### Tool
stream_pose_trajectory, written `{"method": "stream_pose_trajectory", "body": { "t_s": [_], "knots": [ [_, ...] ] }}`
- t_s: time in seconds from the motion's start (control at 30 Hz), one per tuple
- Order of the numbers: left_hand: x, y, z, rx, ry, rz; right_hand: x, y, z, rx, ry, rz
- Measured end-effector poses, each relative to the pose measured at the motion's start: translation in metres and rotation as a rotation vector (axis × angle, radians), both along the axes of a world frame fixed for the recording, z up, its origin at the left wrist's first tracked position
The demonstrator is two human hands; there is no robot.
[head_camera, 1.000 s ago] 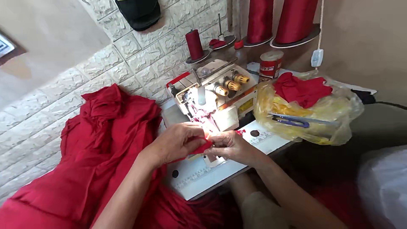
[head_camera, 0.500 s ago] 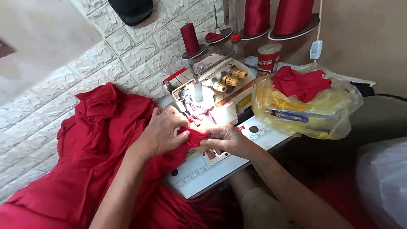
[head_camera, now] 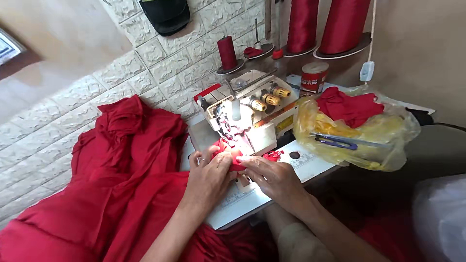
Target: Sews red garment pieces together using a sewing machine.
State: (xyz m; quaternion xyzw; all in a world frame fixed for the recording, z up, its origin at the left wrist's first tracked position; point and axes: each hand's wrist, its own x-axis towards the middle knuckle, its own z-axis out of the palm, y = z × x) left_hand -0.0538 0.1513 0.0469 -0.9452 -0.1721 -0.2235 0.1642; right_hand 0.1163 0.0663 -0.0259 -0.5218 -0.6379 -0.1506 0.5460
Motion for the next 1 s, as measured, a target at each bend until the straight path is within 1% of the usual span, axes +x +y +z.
{"method": "stream_pose_trajectory", "body": {
  "t_s": [0.1,0.2,0.3,0.37,0.4,0.47,0.6,0.83,1.0],
  "knots": [
    [0.0,-0.004,-0.008,0.042,-0.035,0.026,-0.002,0.001,-0.004,0.011,-0.015,-0.044],
    [0.001,-0.003,-0.011,0.024,-0.062,0.046,-0.003,0.004,-0.004,0.019,-0.026,-0.081],
    [0.001,0.003,-0.013,-0.084,-0.09,0.029,-0.003,0.01,-0.004,0.012,-0.03,-0.122],
    [0.001,0.008,-0.013,-0.199,-0.114,-0.034,-0.004,0.014,-0.007,0.01,-0.012,-0.171],
    [0.001,0.011,-0.013,-0.214,-0.134,-0.059,-0.005,0.014,-0.007,0.013,0.002,-0.191],
    [0.001,0.013,-0.016,-0.181,-0.162,-0.057,-0.004,0.015,-0.007,0.009,0.004,-0.211],
    [0.004,0.009,-0.02,-0.122,-0.198,0.005,-0.004,0.015,-0.005,-0.016,0.015,-0.171],
    [0.011,0.008,-0.018,-0.149,-0.235,0.08,-0.011,0.017,0.002,-0.114,0.047,-0.205],
    [0.016,0.015,-0.015,-0.167,-0.265,0.119,-0.012,0.016,0.0,-0.152,0.103,-0.174]
  ]
}}
